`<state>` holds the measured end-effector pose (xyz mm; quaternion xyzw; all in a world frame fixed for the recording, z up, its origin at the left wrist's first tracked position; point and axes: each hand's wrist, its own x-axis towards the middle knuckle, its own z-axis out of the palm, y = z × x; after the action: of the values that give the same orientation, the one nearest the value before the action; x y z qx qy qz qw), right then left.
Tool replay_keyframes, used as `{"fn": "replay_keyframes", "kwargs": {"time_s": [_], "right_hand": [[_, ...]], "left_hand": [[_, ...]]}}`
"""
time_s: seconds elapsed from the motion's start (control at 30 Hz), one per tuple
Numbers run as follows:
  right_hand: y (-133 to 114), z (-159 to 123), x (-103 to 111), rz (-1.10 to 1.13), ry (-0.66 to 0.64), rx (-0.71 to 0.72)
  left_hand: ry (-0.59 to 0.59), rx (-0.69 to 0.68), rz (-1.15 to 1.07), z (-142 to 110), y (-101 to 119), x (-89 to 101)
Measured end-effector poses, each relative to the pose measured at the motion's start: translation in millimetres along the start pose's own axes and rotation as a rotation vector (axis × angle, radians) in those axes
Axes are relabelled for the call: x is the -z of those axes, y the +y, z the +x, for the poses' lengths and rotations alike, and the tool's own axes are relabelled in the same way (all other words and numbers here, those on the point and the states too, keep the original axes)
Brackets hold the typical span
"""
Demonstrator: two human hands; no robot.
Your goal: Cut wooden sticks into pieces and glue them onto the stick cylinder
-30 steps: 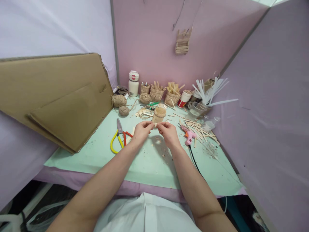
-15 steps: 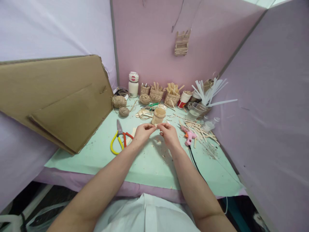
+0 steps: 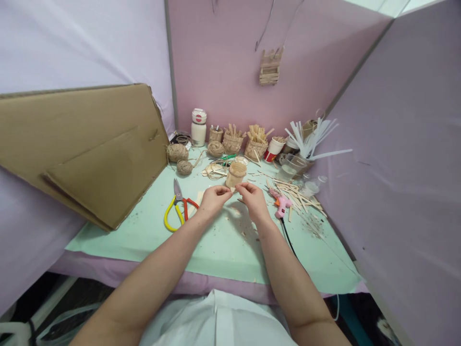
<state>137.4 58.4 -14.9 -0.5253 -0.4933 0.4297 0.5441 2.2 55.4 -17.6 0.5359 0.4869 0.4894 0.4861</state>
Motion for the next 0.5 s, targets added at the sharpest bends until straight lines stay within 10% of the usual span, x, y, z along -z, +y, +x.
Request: {"fn": "replay_keyframes", "kwargs": {"time_s": [0.5], "right_hand": [[4.6,1.0,2.3,-0.099,-0.091,0.094]], "left_hand": [[-0.023,-0.008,0.070,0.5,0.2,-1.1]]}}
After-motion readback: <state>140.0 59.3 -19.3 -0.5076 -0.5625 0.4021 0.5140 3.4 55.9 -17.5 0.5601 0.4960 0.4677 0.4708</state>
